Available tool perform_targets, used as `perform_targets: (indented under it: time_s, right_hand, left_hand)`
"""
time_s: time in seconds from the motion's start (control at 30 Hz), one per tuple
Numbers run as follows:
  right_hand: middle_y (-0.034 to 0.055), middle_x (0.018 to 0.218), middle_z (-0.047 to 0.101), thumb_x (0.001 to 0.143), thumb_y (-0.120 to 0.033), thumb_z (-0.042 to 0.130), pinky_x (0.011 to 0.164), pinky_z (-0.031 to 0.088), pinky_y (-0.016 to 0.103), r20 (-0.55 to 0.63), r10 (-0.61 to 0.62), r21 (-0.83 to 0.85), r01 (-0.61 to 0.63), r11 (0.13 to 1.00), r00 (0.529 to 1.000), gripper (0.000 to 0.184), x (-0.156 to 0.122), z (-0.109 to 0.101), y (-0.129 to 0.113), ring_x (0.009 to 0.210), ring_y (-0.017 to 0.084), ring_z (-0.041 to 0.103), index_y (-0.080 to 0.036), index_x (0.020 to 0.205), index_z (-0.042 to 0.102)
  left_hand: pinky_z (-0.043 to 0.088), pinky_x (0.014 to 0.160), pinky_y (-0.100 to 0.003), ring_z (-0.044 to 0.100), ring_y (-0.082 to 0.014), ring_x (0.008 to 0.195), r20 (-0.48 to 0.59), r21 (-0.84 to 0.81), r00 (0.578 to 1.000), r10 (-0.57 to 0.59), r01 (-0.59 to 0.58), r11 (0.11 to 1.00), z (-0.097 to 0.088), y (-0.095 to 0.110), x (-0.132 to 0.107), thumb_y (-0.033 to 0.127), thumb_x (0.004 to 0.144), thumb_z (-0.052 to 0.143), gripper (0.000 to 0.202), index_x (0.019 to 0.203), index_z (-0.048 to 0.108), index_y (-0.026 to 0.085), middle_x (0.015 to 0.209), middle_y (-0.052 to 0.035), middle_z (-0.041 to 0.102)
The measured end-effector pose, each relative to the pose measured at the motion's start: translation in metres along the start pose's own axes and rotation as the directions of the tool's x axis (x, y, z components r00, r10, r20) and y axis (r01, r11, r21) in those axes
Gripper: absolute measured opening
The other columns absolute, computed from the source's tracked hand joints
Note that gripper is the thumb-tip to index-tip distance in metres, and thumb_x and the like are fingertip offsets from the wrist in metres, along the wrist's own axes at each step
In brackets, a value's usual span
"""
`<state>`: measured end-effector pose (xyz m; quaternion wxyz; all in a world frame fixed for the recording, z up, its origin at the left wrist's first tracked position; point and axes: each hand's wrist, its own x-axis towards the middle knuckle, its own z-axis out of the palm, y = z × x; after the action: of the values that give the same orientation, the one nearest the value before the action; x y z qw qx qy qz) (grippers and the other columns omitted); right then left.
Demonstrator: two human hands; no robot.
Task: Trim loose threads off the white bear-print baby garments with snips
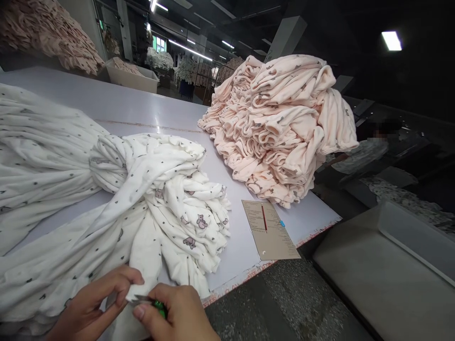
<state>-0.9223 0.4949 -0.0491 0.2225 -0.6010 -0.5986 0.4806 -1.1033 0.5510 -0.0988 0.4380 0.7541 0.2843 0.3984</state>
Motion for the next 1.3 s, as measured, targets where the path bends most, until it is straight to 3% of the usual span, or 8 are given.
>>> perform_targets:
  time_s: [0.2,0.5,0.8,1.0,1.3]
  right_hand:
    - [-0.005,0.053,0.036,0.085,-0.043,0.054,0.046,0.022,0.021,0.011,0.032,-0.051,-0.031,0.998,0.999,0.031,-0.003,-0.002,-0.006,0.052,0.009,0.034,-0.018,0.068,0.059]
    - [-0.0017,0.057,0.045,0.086,-0.052,0.049,0.047,0.028,0.021,0.052,0.132,0.225,-0.14,0.964,0.99,0.04,-0.001,-0.001,0.016,0.054,0.011,0.039,-0.015,0.075,0.059]
    - [-0.0028,0.055,0.042,0.084,-0.059,0.05,0.048,0.027,0.021,0.08,0.11,0.365,-0.132,0.922,0.991,0.046,0.0,0.003,0.013,0.051,0.009,0.038,-0.015,0.069,0.054]
    - [-0.0024,0.055,0.043,0.082,-0.065,0.048,0.048,0.028,0.021,0.081,0.151,0.34,-0.17,0.925,0.985,0.052,0.002,0.004,0.01,0.051,0.01,0.039,-0.015,0.071,0.054]
    - [-0.0043,0.054,0.041,0.083,-0.063,0.048,0.048,0.029,0.02,0.064,0.109,0.367,-0.125,0.922,0.992,0.049,0.007,0.011,0.01,0.051,0.009,0.038,-0.016,0.071,0.051]
  left_hand:
    - [0.039,0.074,-0.009,0.06,-0.0051,0.084,0.009,0.058,0.999,0.041,-0.041,0.997,0.0,0.001,0.0,0.012,0.087,0.042,0.018,0.073,0.043,0.024,0.088,0.0073,0.062]
    - [0.039,0.074,-0.011,0.058,-0.0052,0.083,-0.011,0.041,0.997,0.074,-0.073,0.996,0.001,-0.005,-0.008,0.007,0.087,0.036,0.021,0.074,0.042,0.023,0.091,0.0043,0.057]
    - [0.04,0.072,-0.013,0.058,-0.0076,0.082,-0.096,0.018,0.993,0.072,-0.071,0.997,0.005,-0.004,-0.009,0.007,0.086,0.04,0.022,0.07,0.045,0.021,0.088,0.0015,0.056]
    - [0.041,0.07,-0.013,0.057,-0.0079,0.08,-0.129,-0.016,0.99,0.058,-0.06,0.998,0.006,-0.004,-0.011,0.006,0.085,0.042,0.022,0.071,0.045,0.021,0.087,0.0009,0.056]
    - [0.041,0.068,-0.013,0.055,-0.0073,0.075,-0.123,0.015,0.99,0.069,-0.068,0.998,0.004,-0.001,-0.008,0.006,0.083,0.046,0.021,0.069,0.045,0.021,0.087,0.0021,0.051]
